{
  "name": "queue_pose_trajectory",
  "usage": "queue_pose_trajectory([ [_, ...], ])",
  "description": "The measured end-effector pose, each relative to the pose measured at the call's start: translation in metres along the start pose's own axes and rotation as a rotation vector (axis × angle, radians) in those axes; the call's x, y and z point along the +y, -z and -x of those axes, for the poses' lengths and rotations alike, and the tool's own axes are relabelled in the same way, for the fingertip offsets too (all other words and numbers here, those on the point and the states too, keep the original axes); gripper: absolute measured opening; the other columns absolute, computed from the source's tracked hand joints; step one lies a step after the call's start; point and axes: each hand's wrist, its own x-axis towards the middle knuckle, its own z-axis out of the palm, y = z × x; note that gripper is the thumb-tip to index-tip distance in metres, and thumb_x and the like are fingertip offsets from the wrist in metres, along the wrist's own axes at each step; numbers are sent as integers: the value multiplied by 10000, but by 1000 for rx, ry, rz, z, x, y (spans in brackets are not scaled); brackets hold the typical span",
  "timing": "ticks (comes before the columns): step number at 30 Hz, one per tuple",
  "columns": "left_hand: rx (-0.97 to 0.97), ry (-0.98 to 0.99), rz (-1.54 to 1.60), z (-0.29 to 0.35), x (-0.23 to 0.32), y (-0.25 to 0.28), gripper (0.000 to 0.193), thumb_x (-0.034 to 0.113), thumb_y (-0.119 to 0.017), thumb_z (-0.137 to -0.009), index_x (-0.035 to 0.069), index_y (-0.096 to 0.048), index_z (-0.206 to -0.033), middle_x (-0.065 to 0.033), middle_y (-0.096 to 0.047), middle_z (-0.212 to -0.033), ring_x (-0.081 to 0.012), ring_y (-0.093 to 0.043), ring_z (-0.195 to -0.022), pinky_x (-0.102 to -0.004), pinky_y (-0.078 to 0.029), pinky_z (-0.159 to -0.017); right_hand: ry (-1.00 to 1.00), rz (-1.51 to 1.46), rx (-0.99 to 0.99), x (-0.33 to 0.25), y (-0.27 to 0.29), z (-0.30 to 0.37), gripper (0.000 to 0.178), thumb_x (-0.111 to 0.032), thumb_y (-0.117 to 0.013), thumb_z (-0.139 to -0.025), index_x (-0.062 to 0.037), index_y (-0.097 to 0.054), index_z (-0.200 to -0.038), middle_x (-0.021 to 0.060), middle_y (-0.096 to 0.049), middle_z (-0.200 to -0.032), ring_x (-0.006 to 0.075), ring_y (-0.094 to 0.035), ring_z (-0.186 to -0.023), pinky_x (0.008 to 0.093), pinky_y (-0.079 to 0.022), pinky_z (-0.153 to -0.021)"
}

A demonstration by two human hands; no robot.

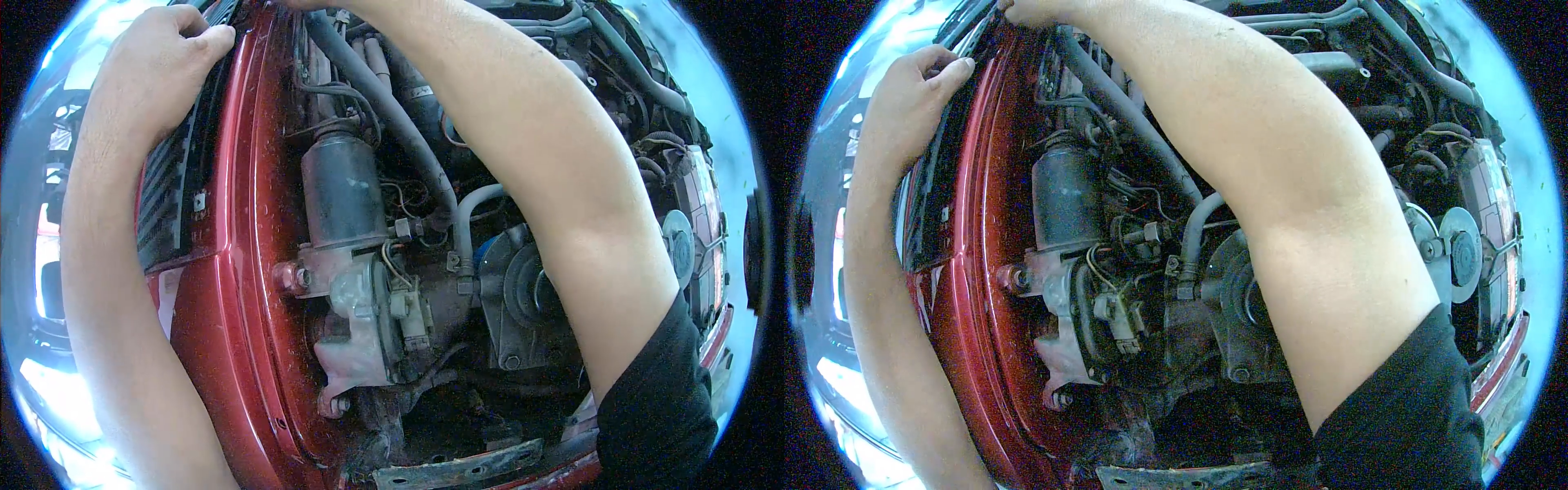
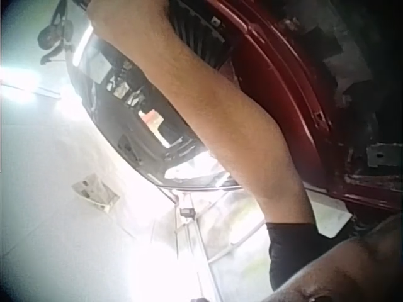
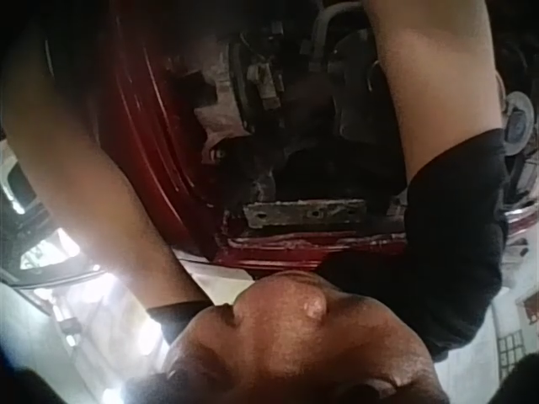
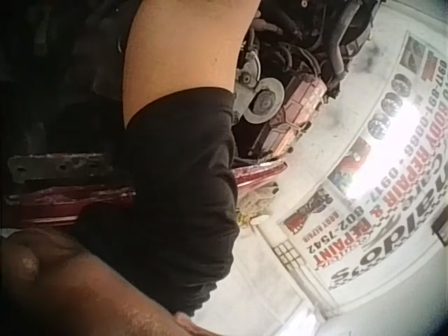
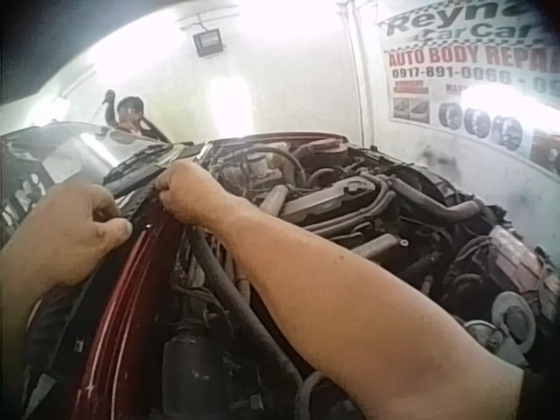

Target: The recorder inspects a car engine and then uses a utility knife to modify or clean small plastic clips from a parts bin.

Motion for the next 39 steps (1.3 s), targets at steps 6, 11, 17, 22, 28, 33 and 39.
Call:
queue_pose_trajectory([
  [6, -18, 4, 29, 2, 1, 0, 474, 407, -656, -988, -33, -754, -1132, -231, -773, -985, -337, -752, -907, -418, -550, -883, 32, 33, -48, -3, 6, 4, 215, -114, -586, -867, -1, -759, -925, 286, -718, -920, 450, -716, -888, 503, -566, -799],
  [11, 13, -1, -23, 4, -1, 0, 461, 410, -656, -986, -17, -759, -1126, -230, -772, -985, -351, -754, -912, -424, -555, -875, -13, 127, -128, -17, 11, 10, 230, -148, -583, -900, -8, -762, -940, 273, -731, -938, 455, -721, -913, 514, -571, -808],
  [17, 22, -8, -31, 3, -2, 2, 454, 414, -659, -982, -7, -763, -1114, -229, -773, -977, -344, -757, -911, -425, -560, -866, -74, 127, -83, -23, 10, 9, 231, -142, -575, -905, -40, -775, -956, 268, -738, -952, 446, -727, -972, 503, -581, -839],
  [22, 23, 26, -37, 5, 0, 7, 447, 415, -660, -980, 0, -766, -1108, -227, -773, -967, -348, -757, -904, -424, -560, -863, -103, 125, -44, -29, 15, 3, 218, -130, -589, -885, -56, -780, -961, 266, -741, -975, 441, -729, -999, 513, -579, -852],
  [28, 22, 9, -35, 3, 0, 6, 445, 414, -661, -979, 1, -769, -1104, -226, -773, -967, -344, -756, -901, -428, -559, -859, 5, 248, -39, -22, 17, 3, 202, -138, -610, -863, -47, -775, -933, 252, -743, -953, 438, -730, -970, 521, -578, -846],
  [33, 19, 2, -14, 2, 2, 3, 452, 414, -659, -980, -7, -768, -1103, -228, -772, -975, -346, -754, -907, -430, -555, -862, 8, 248, -156, -23, 23, 2, 184, -144, -627, -854, -56, -779, -910, 234, -746, -926, 438, -730, -947, 518, -582, -824],
  [39, 26, -8, -35, 3, 2, 6, 466, 420, -655, -979, -13, -766, -1108, -233, -769, -970, -346, -752, -902, -430, -554, -861, 35, 320, -180, -29, 27, -2, 174, -136, -641, -842, -63, -786, -907, 234, -748, -930, 432, -733, -947, 508, -587, -825],
])
